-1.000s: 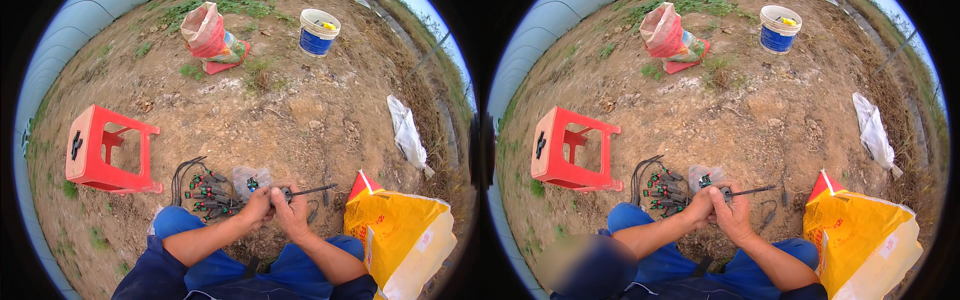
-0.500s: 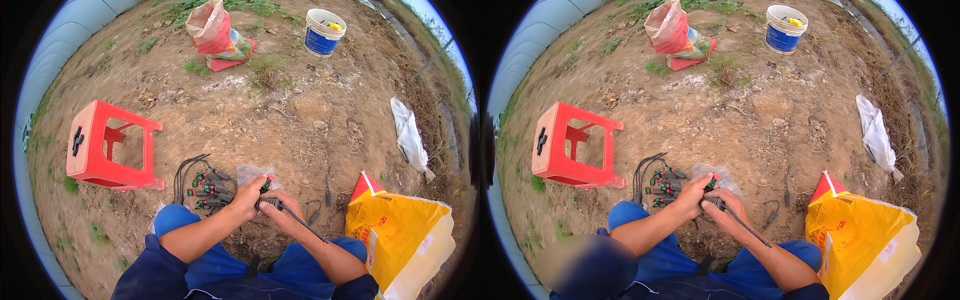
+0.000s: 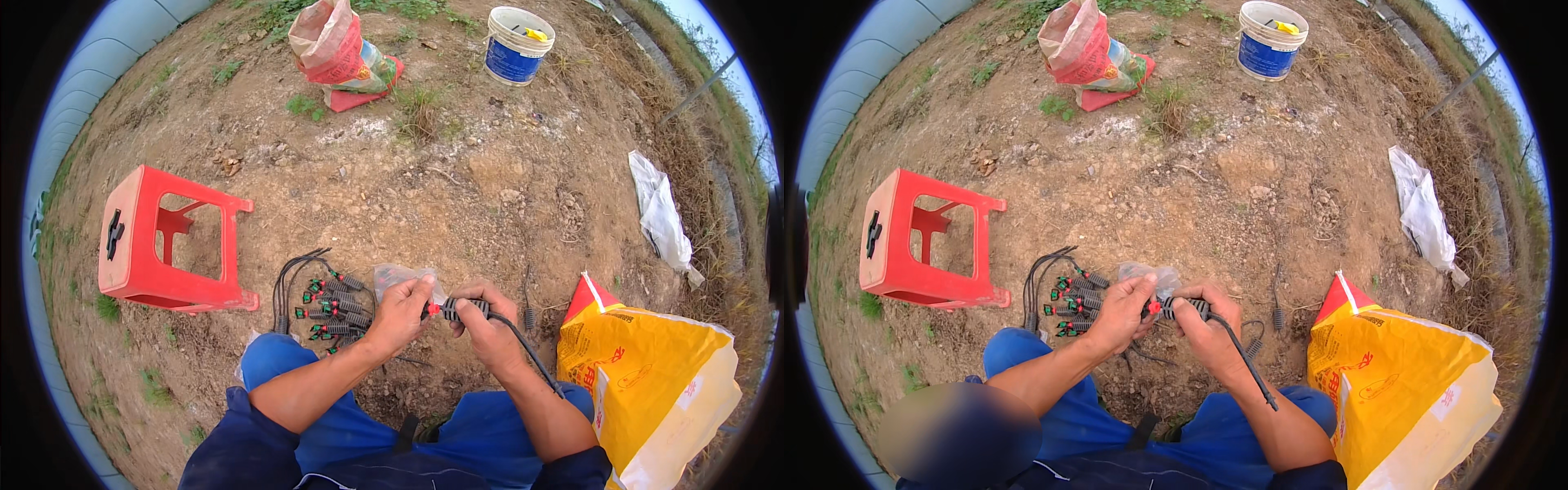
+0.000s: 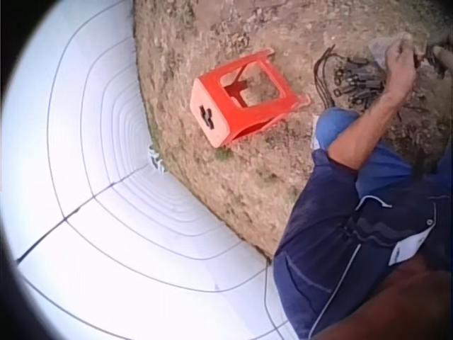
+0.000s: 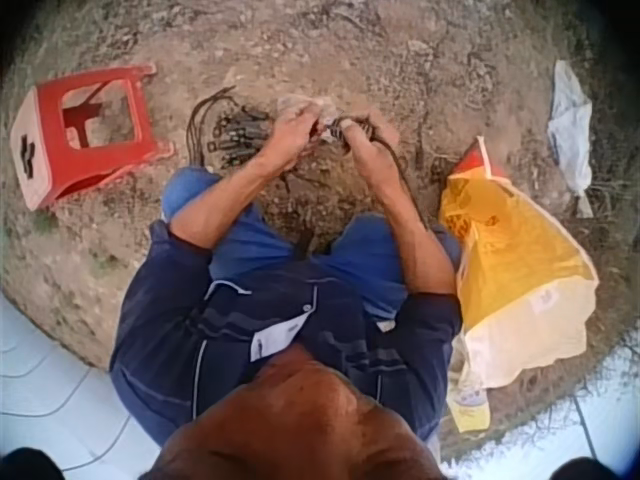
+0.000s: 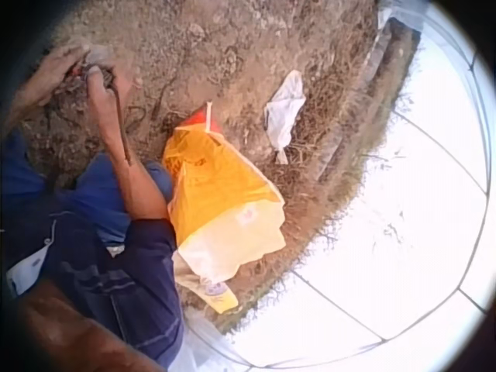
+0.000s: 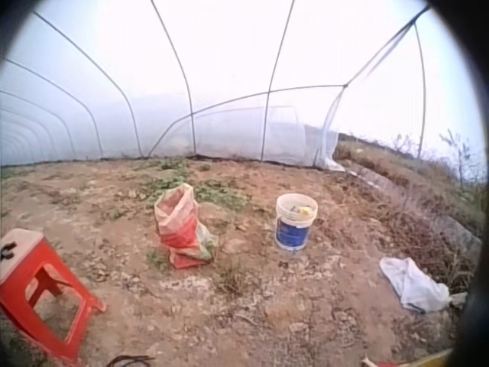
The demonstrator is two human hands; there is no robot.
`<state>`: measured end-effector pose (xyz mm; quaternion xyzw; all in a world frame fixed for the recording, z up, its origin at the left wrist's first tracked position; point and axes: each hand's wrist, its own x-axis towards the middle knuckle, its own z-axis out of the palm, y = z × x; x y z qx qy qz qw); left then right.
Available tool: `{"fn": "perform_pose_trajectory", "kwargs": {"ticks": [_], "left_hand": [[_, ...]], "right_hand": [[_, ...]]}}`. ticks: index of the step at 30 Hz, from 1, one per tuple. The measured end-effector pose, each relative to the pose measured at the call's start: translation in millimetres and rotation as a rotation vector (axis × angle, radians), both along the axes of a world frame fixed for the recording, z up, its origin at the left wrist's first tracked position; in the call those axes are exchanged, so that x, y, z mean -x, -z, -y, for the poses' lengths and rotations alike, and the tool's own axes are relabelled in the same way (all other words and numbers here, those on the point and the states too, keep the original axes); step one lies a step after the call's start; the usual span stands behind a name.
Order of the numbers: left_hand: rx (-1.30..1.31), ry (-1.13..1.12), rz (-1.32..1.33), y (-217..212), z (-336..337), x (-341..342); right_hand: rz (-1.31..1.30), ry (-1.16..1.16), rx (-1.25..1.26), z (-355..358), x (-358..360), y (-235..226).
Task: The person sits on the ground and assembles small electronic components by hand. They repeatedly pick up black ribbed connectors and small green circuit boards, then join them together. The person places the assembled units on the ground and continues the process with additional parts from a plastic bag.
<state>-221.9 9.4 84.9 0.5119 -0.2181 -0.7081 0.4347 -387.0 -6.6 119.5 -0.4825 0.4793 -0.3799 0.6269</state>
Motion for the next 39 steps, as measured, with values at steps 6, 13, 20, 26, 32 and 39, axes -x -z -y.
{"fn": "perform_pose_trajectory", "kwargs": {"ticks": [6,13,20,26,32,39], "left_hand": [[0.006,-0.006,0.105,2.8,-1.5,0.2],[0.069,-0.014,0.174,5.4,-2.9,1.0],[0.159,0.003,0.362,5.2,-13.8,1.6],[0.294,-0.116,0.440,5.5,-22.1,8.7],[0.358,-0.146,0.504,10.3,-25.7,9.5],[0.319,-0.147,0.518,17.8,-27.7,9.8]], "right_hand": [[-0.114,0.036,0.181,-4.6,2.1,9.2],[-0.279,-0.031,0.456,-3.7,-0.8,2.1],[-0.180,-0.005,0.501,-21.3,-7.7,17.8],[-0.110,0.105,0.298,-39.9,-16.7,26.7],[-0.020,0.201,0.125,-43.9,-25.5,30.8],[0.083,0.290,0.019,-45.8,-31.1,32.6]]}}
